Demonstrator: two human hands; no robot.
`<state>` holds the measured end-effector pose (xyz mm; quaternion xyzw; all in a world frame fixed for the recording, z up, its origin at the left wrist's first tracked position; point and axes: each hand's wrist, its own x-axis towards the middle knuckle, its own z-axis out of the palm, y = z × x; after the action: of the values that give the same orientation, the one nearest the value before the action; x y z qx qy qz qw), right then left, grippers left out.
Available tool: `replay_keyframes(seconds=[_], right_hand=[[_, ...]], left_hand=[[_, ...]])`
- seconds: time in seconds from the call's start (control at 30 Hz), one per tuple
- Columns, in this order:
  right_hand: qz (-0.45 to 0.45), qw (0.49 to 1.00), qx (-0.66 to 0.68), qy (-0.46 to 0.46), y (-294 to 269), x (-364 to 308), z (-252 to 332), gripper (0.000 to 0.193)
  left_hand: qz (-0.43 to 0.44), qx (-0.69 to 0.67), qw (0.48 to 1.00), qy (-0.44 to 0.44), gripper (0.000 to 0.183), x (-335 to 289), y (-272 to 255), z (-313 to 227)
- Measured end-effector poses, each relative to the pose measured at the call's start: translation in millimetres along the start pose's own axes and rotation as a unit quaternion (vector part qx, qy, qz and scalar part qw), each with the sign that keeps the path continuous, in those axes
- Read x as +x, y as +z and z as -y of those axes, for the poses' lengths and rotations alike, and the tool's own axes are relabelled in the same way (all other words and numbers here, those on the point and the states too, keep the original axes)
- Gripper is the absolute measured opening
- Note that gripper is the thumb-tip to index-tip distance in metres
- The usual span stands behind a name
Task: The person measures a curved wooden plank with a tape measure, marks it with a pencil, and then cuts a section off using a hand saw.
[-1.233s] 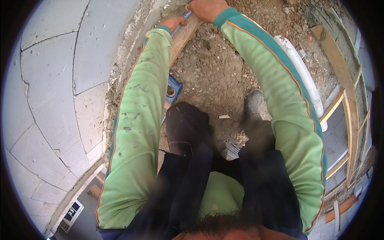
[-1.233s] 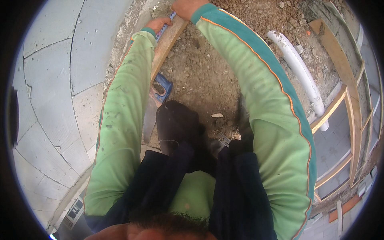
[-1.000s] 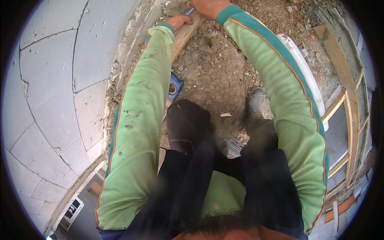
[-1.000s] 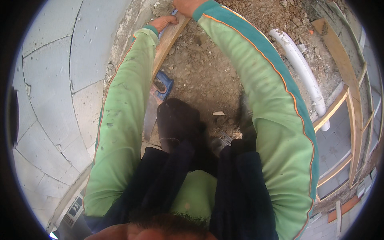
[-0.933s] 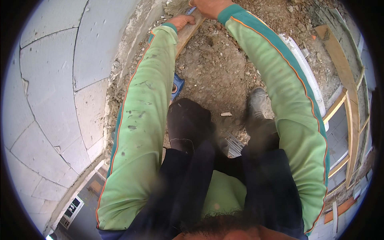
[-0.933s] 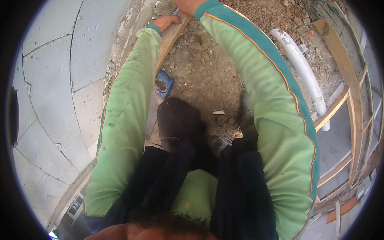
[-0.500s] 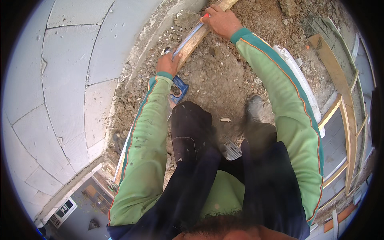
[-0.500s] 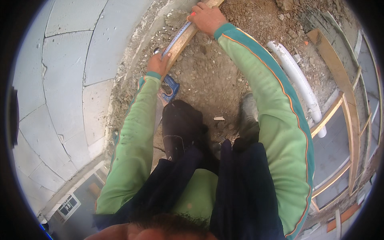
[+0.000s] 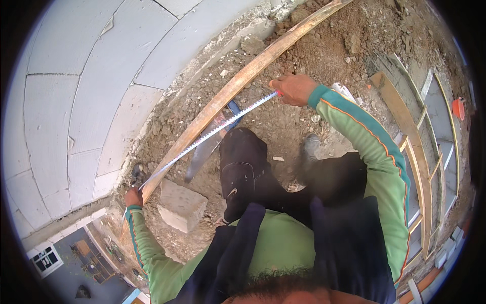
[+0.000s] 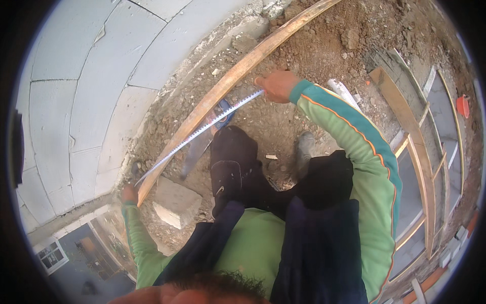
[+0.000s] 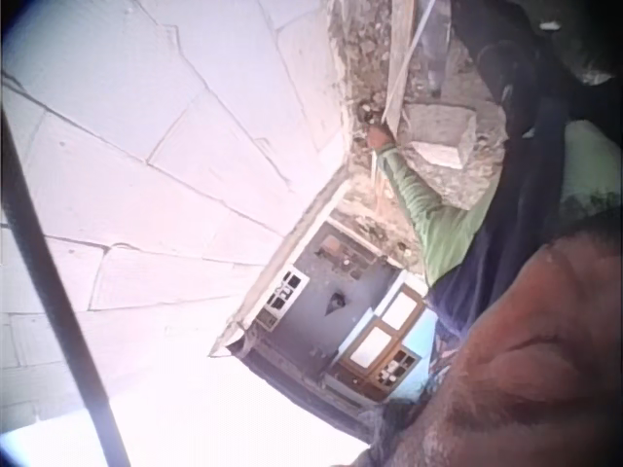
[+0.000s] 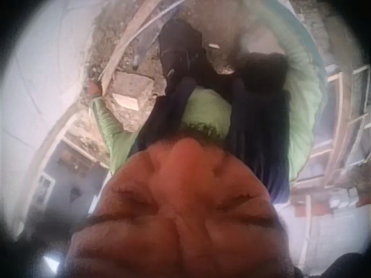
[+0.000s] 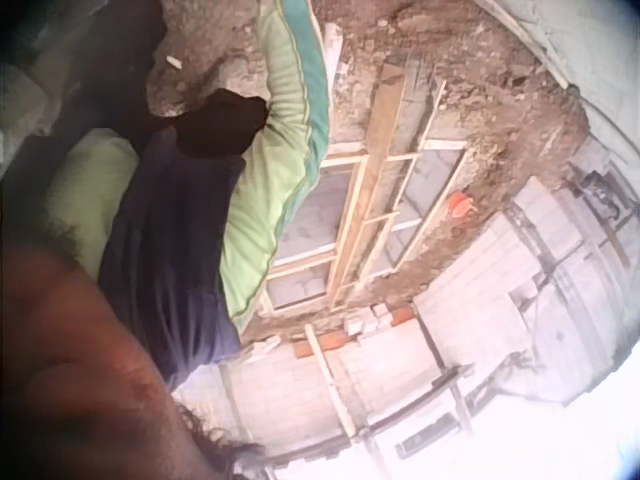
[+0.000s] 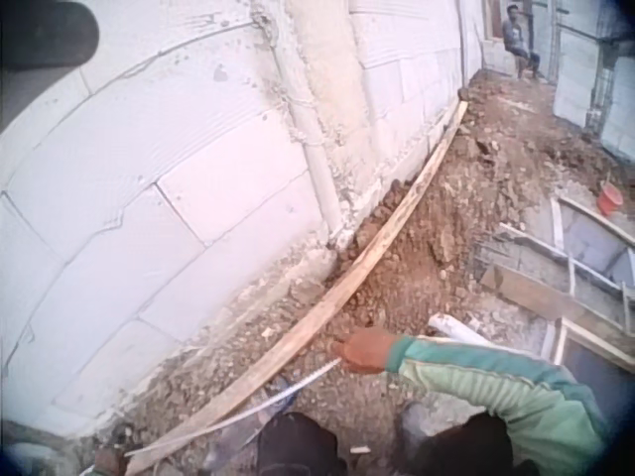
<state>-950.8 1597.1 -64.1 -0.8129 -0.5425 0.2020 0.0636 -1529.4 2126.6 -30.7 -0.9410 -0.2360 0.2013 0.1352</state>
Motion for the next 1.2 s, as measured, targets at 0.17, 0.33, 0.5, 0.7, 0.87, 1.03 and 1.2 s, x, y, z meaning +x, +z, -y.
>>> replay_keyframes(seconds=[0.17, 0.33, 0.5, 0.7, 0.87, 1.03, 1.2], right_hand=[[0.047, 0.997, 0.062, 0.009, 2.7, -23.4, 30.2, 0.062], [-0.018, 0.995, 0.097, -0.006, -6.6, -29.9, 86.3, 0.063], [-0.131, 0.983, 0.128, -0.007, -16.1, -38.6, 143.0, 0.069], [-0.154, 0.974, 0.120, 0.115, -6.2, -47.9, 126.7, 0.073], [-0.135, 0.976, 0.119, 0.121, -1.8, -40.8, 126.7, 0.074], [-0.127, 0.978, 0.147, 0.077, -2.2, -25.7, 146.1, 0.073], [-0.121, 0.981, 0.142, 0.051, -1.6, -15.4, 168.5, 0.055]], left_hand=[[-0.055, 0.045, 0.976, -0.206, 0.021, -86.6, -25.5, 96.4], [-0.261, 0.069, 0.944, -0.190, 0.045, -99.1, -100.2, 94.3], [-0.234, 0.043, 0.970, -0.045, 0.044, -59.8, -226.9, -62.5], [-0.187, -0.006, 0.982, -0.013, 0.033, -48.0, -197.4, -10.9], [-0.206, -0.061, 0.976, -0.045, 0.034, -37.5, -200.2, -35.9], [-0.210, -0.019, 0.973, 0.090, 0.033, 2.6, -211.2, -131.1], [-0.103, -0.087, 0.976, 0.174, 0.035, 53.7, -195.2, -251.0]])
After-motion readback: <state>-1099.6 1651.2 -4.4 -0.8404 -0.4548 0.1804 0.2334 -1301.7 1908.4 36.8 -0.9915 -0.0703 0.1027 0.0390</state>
